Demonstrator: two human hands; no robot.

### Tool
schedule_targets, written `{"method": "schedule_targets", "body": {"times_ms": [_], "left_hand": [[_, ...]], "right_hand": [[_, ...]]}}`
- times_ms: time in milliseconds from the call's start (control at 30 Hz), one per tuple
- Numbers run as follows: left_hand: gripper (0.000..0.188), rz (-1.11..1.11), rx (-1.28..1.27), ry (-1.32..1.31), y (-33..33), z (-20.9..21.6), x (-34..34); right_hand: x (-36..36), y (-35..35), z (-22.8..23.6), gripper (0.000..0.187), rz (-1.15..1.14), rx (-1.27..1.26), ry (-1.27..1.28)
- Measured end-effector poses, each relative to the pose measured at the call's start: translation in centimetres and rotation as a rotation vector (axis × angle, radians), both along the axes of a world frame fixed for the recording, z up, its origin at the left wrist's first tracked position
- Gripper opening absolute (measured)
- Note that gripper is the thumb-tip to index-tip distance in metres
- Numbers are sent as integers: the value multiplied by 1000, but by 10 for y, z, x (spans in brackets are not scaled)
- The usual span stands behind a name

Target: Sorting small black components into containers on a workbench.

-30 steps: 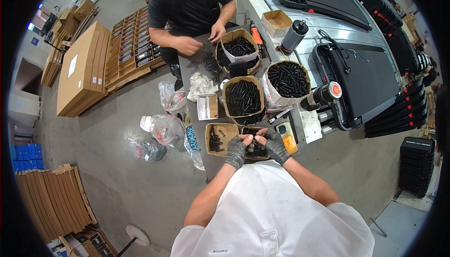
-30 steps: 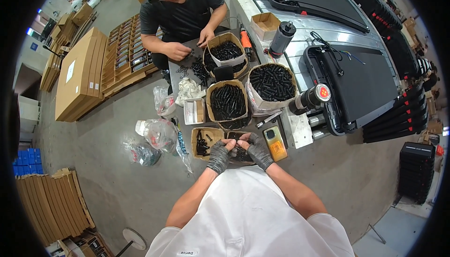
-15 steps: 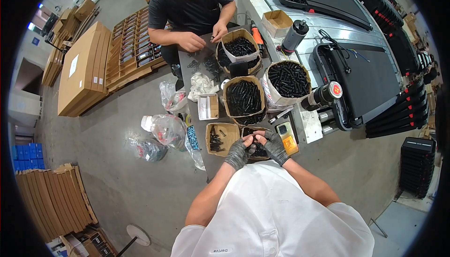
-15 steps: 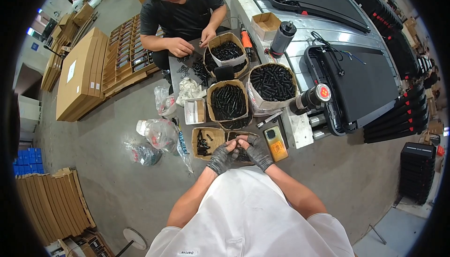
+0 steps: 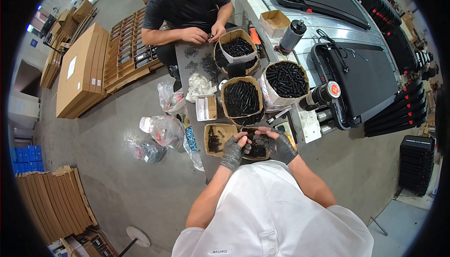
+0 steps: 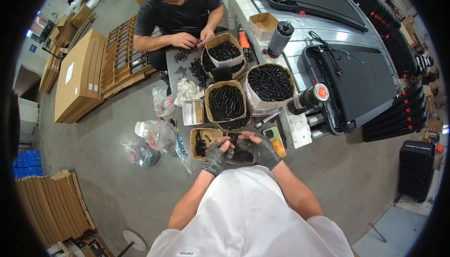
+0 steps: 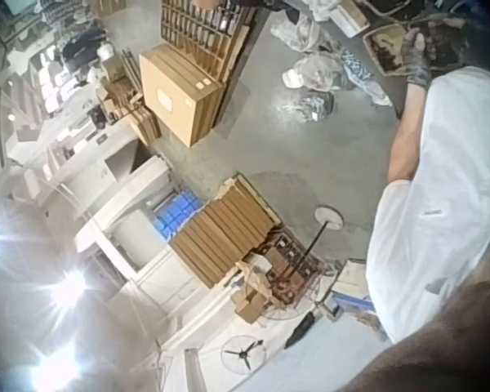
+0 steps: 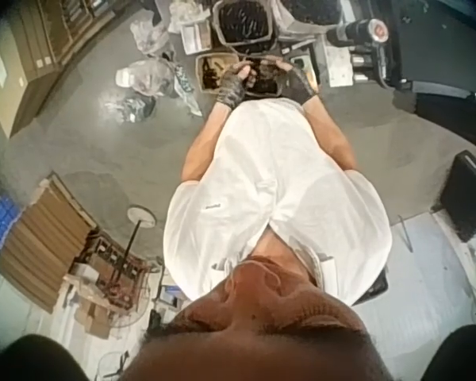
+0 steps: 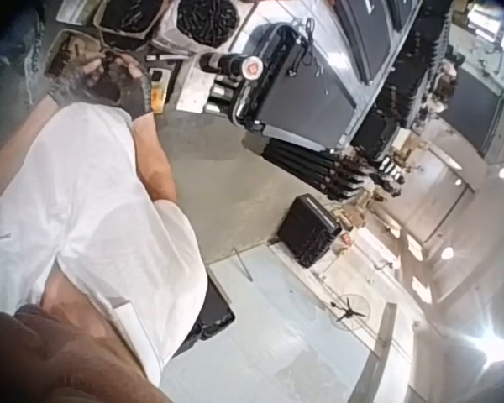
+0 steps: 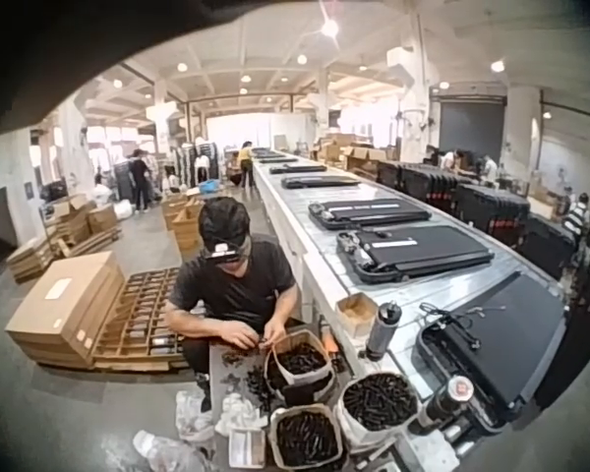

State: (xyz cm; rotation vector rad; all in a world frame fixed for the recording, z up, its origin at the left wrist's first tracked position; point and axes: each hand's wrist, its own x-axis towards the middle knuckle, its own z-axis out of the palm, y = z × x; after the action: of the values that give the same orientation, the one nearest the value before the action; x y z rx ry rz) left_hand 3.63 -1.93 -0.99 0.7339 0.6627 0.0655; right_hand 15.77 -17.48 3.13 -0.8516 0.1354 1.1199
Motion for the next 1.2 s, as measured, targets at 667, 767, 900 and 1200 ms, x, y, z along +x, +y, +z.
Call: {"method": "schedule_targets", "body": {"times_ms": [667, 767, 900, 1200], "left_hand": [[31, 48, 308, -11, -5, 25, 4], [32, 49, 354, -25, -5, 26, 5], [30, 57, 412, -49, -7, 27, 6], [29, 50, 537, -19, -8, 23, 6]], "right_hand": [[-4, -13, 6, 30, 88, -54, -31], [-6, -12, 3, 28, 60, -90, -58], [-9, -8, 0, 27, 51, -135, -157], [-13, 3, 5, 25, 78, -142, -245]]}}
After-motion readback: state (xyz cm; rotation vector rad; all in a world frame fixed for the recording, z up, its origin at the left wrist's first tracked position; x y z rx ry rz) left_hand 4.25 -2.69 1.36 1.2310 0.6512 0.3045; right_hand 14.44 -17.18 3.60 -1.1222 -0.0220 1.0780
